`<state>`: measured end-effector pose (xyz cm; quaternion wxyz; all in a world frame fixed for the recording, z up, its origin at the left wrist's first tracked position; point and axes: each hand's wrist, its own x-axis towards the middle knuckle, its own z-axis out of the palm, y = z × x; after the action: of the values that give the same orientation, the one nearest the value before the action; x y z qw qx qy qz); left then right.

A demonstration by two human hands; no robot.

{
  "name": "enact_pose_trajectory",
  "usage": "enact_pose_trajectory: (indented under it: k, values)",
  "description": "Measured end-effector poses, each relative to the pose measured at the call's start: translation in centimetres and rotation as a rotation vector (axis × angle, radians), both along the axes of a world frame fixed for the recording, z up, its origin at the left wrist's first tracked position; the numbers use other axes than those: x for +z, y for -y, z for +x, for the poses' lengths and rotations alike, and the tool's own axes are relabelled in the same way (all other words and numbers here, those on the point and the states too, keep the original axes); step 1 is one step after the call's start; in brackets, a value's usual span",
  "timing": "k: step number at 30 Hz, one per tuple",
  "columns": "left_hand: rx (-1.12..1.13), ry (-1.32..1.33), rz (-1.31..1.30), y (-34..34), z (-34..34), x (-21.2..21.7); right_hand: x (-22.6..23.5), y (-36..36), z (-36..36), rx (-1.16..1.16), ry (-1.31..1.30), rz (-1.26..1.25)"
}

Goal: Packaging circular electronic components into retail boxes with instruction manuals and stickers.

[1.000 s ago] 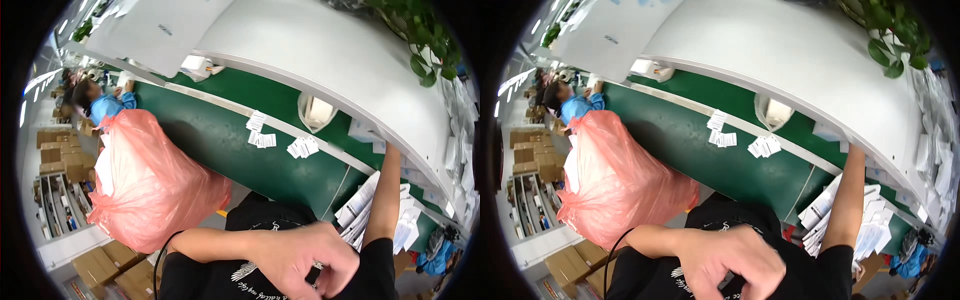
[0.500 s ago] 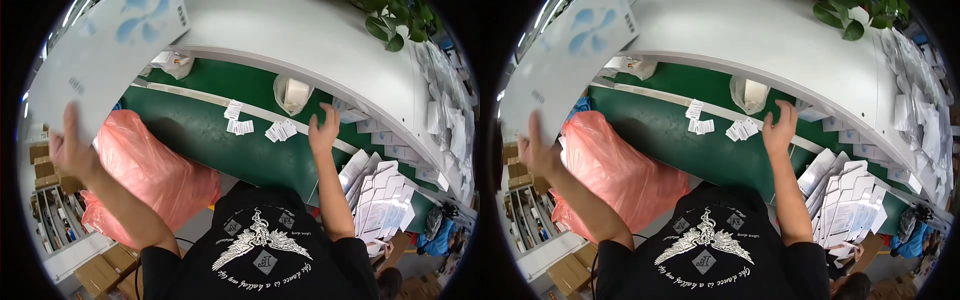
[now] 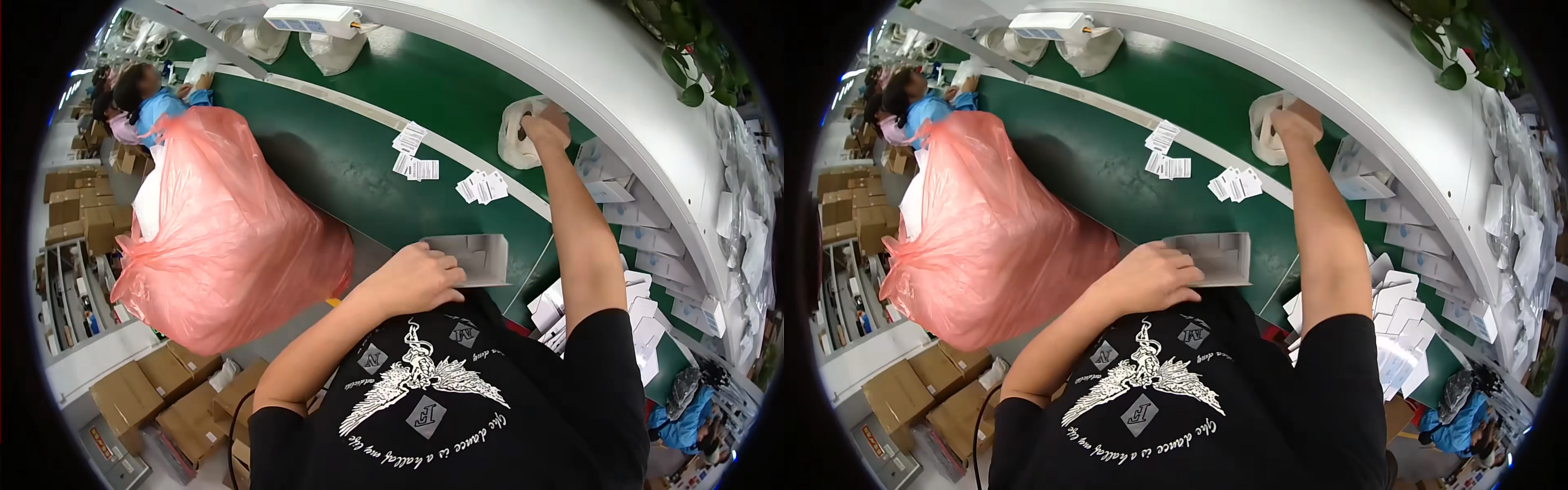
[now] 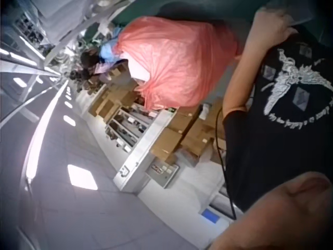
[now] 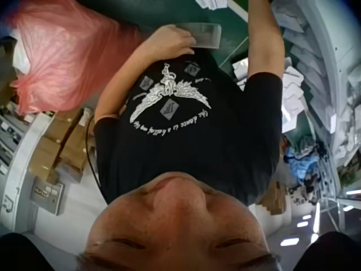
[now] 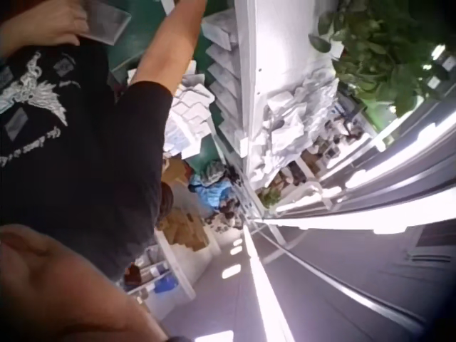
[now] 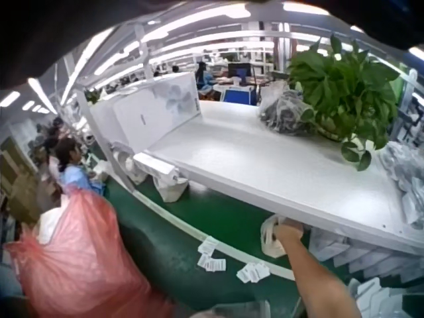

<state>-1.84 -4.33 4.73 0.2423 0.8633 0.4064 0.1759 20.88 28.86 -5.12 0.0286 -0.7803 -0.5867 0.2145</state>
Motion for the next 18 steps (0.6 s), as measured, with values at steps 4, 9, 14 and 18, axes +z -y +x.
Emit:
enact_pose_trajectory:
  k: [4,9,14,18]
  values:
    - [0.36,0.239,-0.135,-3.8,-3.1,-2.8,2.2,5.7,3.3,0.101,-0.024,0.27]
    - [0.691,-0.103,0.088,-10.4,-6.7,-20.2,7.8,18.1,6.3,0.182,-0.147,0.625]
    - [0.518,-0.183,0.158,-12.5,-6.0,-26.3,11.3,30.6,11.2,0.063,-0.044,0.522]
    - [0.457,-0.056,0.276,-13.2,-7.2,-26.4,13.0,38.4,11.0,-0.182,0.016,0.548]
